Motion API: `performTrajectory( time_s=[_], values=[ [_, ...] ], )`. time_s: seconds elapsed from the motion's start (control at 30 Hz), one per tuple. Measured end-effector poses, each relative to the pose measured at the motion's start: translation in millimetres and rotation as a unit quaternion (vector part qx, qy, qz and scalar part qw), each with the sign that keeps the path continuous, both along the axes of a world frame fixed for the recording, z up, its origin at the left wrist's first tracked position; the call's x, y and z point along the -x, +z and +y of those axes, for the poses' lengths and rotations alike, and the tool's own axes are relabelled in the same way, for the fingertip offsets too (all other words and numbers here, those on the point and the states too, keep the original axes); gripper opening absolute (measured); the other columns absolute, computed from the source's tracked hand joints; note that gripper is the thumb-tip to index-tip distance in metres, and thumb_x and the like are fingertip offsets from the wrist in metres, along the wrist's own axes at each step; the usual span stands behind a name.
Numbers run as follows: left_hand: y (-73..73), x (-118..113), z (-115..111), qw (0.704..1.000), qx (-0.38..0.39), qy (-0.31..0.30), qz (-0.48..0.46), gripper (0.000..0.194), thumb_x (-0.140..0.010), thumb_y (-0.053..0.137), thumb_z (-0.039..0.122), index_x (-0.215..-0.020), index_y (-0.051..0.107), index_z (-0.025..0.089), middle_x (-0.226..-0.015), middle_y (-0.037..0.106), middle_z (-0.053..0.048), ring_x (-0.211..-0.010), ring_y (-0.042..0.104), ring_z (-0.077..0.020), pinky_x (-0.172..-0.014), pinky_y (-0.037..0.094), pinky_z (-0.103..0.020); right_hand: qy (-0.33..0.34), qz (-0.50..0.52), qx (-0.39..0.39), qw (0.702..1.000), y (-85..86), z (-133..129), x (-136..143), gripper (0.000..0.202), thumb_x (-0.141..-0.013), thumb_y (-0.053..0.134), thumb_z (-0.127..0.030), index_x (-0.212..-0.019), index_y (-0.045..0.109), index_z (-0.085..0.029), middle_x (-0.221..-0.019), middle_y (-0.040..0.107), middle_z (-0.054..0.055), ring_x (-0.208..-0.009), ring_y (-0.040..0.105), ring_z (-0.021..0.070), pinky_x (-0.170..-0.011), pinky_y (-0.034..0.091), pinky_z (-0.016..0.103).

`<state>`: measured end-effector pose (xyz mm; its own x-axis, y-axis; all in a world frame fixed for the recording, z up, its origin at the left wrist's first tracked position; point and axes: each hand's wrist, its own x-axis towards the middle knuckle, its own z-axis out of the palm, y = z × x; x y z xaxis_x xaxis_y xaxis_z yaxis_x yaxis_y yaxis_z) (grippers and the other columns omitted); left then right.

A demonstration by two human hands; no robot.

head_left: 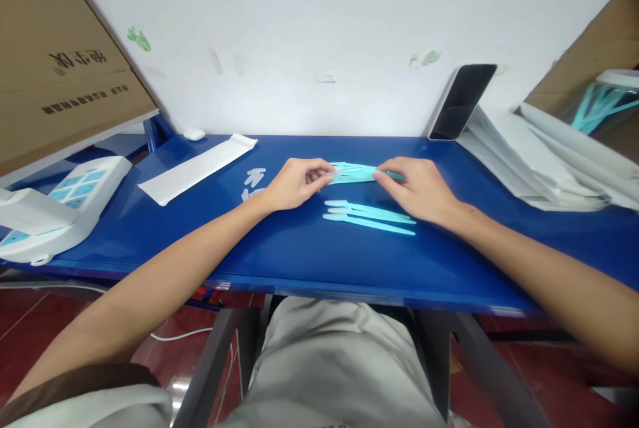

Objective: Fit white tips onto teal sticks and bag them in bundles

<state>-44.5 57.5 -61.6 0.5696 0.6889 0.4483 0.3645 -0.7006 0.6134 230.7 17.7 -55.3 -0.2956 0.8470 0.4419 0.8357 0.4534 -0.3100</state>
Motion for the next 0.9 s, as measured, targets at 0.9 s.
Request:
performTrajectory(
  time_s=[0.9],
  values=[
    [10.9,-7.6,-18.6,0.978,-0.197,-0.034,0.056,0.019,-0.104,0.055,0.031,-0.098,0.066,0.017,-0.079,0.067,-0.003,-0.064,0.057,-0.013,-0.065,0.044,-0.026,0.083,-0.096,-0.148,0.981,-3.0,-10.2,9.1,0.031,-0.107,0.04,-0.029,-0.104,0.069,-0.017,-0.084,0.068,0.006,-0.074,0.06,0.0211,-0.069,0.039,0.034]
  ],
)
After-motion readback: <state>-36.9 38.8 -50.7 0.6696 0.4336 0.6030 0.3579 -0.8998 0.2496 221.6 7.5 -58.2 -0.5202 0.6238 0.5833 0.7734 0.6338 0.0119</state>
